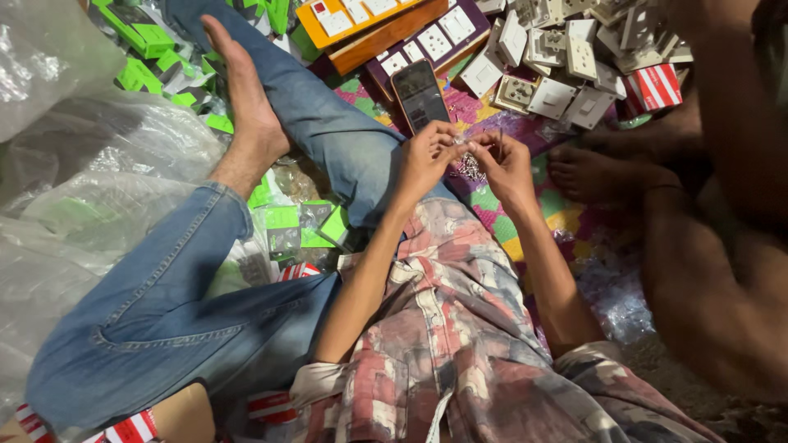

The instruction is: The person sits on a mat and repeatedly opens small plastic bags containing screws, pours the screws onto the mat, and discards the empty bags. The person handles the bags and screws by hand without using tools.

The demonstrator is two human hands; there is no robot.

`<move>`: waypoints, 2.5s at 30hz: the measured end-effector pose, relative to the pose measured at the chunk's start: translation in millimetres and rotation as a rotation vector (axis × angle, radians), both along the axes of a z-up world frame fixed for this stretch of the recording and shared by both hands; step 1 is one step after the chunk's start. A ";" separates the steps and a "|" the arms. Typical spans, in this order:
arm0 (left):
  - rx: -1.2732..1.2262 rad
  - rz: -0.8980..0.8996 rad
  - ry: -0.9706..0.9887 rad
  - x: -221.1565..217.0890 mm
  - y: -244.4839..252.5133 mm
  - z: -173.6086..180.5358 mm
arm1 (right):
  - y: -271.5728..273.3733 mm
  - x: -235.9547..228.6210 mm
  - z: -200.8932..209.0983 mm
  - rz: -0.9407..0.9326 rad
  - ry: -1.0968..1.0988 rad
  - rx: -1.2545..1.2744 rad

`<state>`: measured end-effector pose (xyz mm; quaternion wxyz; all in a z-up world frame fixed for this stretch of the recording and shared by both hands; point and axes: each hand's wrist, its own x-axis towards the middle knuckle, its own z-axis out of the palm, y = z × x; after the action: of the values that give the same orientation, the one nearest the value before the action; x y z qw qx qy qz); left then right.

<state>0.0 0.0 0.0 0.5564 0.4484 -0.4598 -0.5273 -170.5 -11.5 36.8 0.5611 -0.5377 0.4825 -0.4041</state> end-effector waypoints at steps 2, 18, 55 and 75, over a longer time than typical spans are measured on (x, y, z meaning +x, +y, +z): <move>0.005 0.006 -0.016 1.2 0.6 0.9 | 2.9 4.2 -5.8 -0.049 -0.053 0.002; 0.210 -0.279 -0.008 8.1 -10.7 -19.3 | 14.4 20.9 27.2 -0.271 0.406 -0.493; 0.019 -0.073 -0.692 -14.1 -17.2 20.1 | 1.4 -52.2 -36.0 -0.428 0.393 -0.163; -0.019 -0.039 -0.432 -16.9 -22.6 -4.2 | 6.7 -29.0 -2.5 -0.395 -0.005 0.041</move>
<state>-16.9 -22.6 -4.2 0.4389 0.5364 -0.5820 -0.4254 -199.4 -4.8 34.3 0.4829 -0.4199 0.5853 -0.4980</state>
